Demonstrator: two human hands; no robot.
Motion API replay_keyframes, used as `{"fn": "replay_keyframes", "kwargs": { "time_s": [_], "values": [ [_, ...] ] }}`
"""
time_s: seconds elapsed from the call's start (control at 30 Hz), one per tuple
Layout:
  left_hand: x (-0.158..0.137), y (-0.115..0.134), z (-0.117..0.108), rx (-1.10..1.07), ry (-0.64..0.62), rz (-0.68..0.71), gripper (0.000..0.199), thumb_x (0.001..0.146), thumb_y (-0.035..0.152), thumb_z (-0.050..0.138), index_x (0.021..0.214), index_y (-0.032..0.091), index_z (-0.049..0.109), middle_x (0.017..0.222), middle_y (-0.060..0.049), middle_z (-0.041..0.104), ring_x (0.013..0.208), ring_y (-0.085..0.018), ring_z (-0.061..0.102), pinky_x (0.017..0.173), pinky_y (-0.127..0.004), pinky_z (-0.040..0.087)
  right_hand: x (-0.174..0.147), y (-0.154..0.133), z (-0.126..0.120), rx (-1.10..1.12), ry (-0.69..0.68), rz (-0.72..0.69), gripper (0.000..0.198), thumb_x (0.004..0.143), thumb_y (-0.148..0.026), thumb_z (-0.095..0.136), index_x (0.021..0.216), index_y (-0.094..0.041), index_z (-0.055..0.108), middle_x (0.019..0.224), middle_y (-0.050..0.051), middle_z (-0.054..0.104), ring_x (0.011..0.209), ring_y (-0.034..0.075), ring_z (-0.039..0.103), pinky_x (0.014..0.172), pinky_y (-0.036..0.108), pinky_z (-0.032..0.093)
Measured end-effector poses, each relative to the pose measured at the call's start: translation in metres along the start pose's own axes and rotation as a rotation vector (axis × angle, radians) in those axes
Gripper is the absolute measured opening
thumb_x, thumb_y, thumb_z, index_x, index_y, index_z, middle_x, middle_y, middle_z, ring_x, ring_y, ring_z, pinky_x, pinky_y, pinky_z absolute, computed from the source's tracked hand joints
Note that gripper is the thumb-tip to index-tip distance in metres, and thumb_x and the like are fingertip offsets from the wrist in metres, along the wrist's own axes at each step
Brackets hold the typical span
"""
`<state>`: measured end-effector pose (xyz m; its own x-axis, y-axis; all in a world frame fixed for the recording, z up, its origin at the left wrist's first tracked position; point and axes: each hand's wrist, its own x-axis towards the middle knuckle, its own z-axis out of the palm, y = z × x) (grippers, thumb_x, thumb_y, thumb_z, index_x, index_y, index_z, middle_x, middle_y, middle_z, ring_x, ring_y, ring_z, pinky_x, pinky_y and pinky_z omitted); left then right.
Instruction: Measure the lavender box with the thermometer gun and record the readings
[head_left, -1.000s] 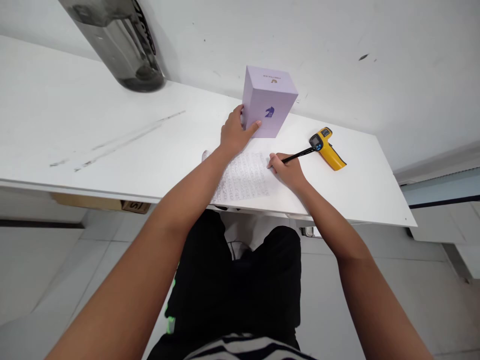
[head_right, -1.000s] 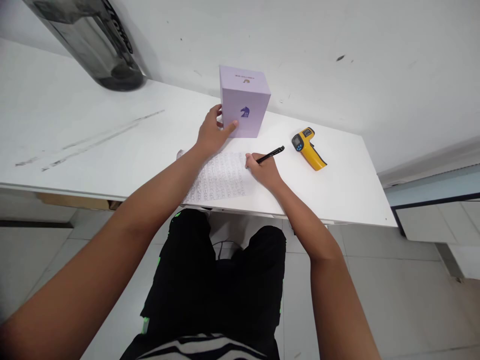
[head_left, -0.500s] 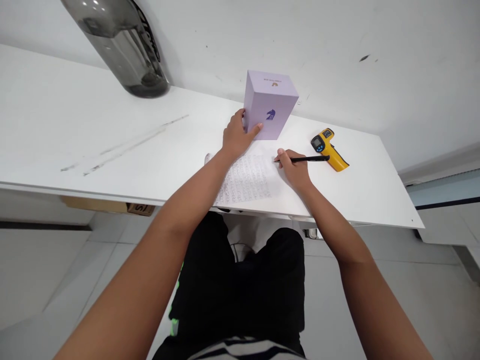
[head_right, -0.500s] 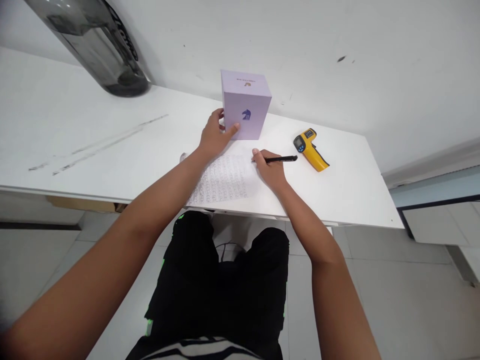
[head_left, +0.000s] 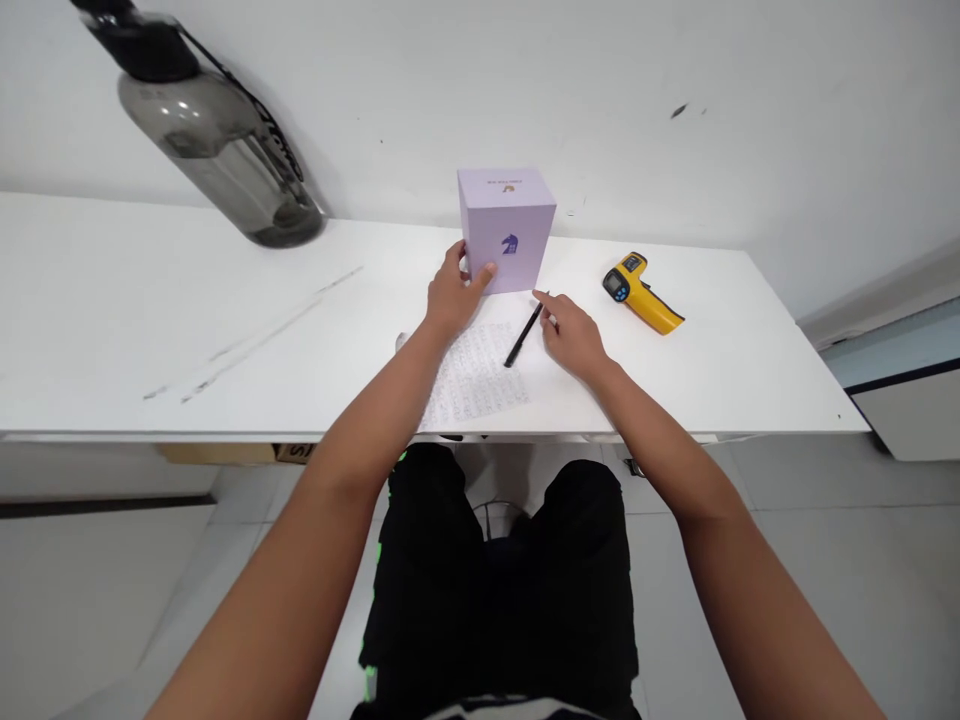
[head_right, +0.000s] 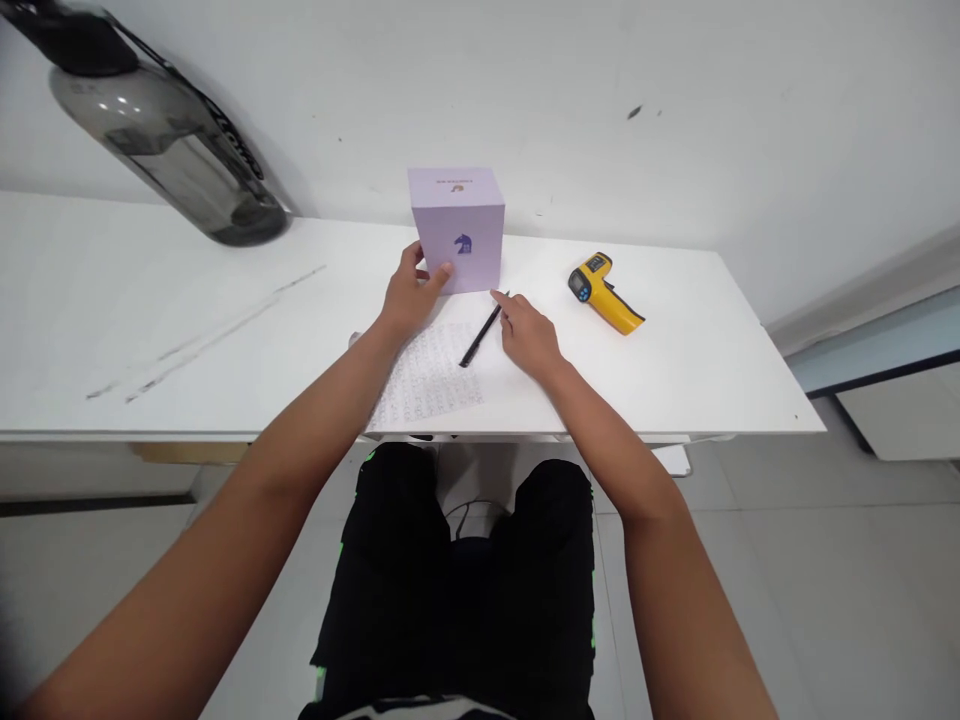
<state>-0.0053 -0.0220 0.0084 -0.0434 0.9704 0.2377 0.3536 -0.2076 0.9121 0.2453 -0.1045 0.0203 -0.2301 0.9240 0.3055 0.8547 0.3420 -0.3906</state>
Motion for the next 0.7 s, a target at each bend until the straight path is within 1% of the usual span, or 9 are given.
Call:
{"fn": "replay_keyframes", "kwargs": {
  "time_s": [0.1,0.17,0.23,0.3,0.37,0.47,0.57,0.63,0.7],
  "values": [
    [0.0,0.002,-0.001,0.01,-0.001,-0.006,0.079,0.096,0.071,0.082,0.163,0.036,0.059,0.174,-0.011,0.066,0.142,-0.04,0.074,0.129,-0.061,0.055,0.007,0.015,-0.013,-0.1,0.117,0.088,0.06,0.109,-0.024,0.043,0.167,-0.025,0.061,0.134,0.018,0.077,0.117,0.034,0.072,0.104,0.051,0.061],
    [0.0,0.002,-0.001,0.019,0.0,-0.013,0.079,0.096,0.072,0.08,0.164,0.036,0.058,0.174,-0.011,0.065,0.143,-0.04,0.073,0.129,-0.06,0.055,0.012,0.032,-0.025,-0.2,0.218,0.242,0.057,0.108,-0.031,0.05,0.163,-0.024,0.062,0.143,0.022,0.072,0.133,0.042,0.065,0.113,0.061,0.055],
    [0.0,0.001,-0.001,0.022,-0.001,-0.017,0.08,0.096,0.073,0.08,0.164,0.037,0.058,0.175,-0.01,0.064,0.143,-0.039,0.073,0.13,-0.06,0.055,0.014,0.049,-0.036,-0.247,0.296,0.436,0.056,0.106,-0.04,0.058,0.16,-0.024,0.063,0.154,0.025,0.065,0.144,0.047,0.057,0.118,0.072,0.047],
    [0.0,-0.001,-0.001,0.007,-0.003,-0.007,0.08,0.095,0.073,0.081,0.163,0.037,0.058,0.175,-0.01,0.064,0.143,-0.038,0.072,0.13,-0.059,0.055,0.014,0.062,-0.044,-0.236,0.302,0.59,0.057,0.102,-0.046,0.066,0.155,-0.023,0.065,0.156,0.027,0.063,0.146,0.049,0.053,0.121,0.078,0.04],
    [0.0,-0.001,-0.001,-0.007,-0.001,-0.001,0.081,0.095,0.073,0.081,0.163,0.038,0.058,0.174,-0.01,0.064,0.143,-0.038,0.072,0.129,-0.059,0.056,0.012,0.068,-0.049,-0.2,0.252,0.68,0.058,0.098,-0.047,0.071,0.148,-0.019,0.068,0.148,0.027,0.066,0.142,0.048,0.055,0.121,0.078,0.038],
    [0.0,-0.001,0.0,0.003,0.001,-0.014,0.08,0.095,0.073,0.081,0.163,0.038,0.057,0.175,-0.011,0.063,0.144,-0.038,0.072,0.129,-0.058,0.056,0.011,0.066,-0.053,-0.163,0.187,0.725,0.057,0.092,-0.045,0.076,0.141,-0.016,0.071,0.138,0.026,0.071,0.136,0.047,0.059,0.119,0.073,0.043],
    [0.001,-0.002,0.002,-0.001,0.015,-0.018,0.082,0.092,0.071,0.085,0.162,0.037,0.058,0.175,-0.013,0.062,0.144,-0.037,0.071,0.129,-0.059,0.055,0.011,0.057,-0.057,-0.136,0.163,0.747,0.058,0.089,-0.043,0.081,0.139,-0.015,0.072,0.135,0.026,0.074,0.134,0.046,0.063,0.117,0.067,0.048],
    [0.003,-0.005,0.003,0.002,0.03,-0.027,0.085,0.09,0.069,0.088,0.161,0.035,0.058,0.174,-0.013,0.062,0.14,-0.036,0.073,0.13,-0.06,0.055,0.011,0.051,-0.06,-0.087,0.157,0.769,0.065,0.086,-0.042,0.085,0.144,-0.015,0.071,0.136,0.025,0.075,0.134,0.045,0.066,0.118,0.064,0.051],
    [0.007,-0.01,0.005,0.016,0.04,-0.001,0.085,0.088,0.067,0.091,0.16,0.035,0.059,0.171,-0.013,0.064,0.135,-0.035,0.076,0.129,-0.06,0.055,0.01,0.045,-0.06,0.019,0.181,0.774,0.078,0.084,-0.043,0.089,0.154,-0.016,0.065,0.136,0.022,0.077,0.132,0.042,0.069,0.117,0.059,0.053]
  ]
}}
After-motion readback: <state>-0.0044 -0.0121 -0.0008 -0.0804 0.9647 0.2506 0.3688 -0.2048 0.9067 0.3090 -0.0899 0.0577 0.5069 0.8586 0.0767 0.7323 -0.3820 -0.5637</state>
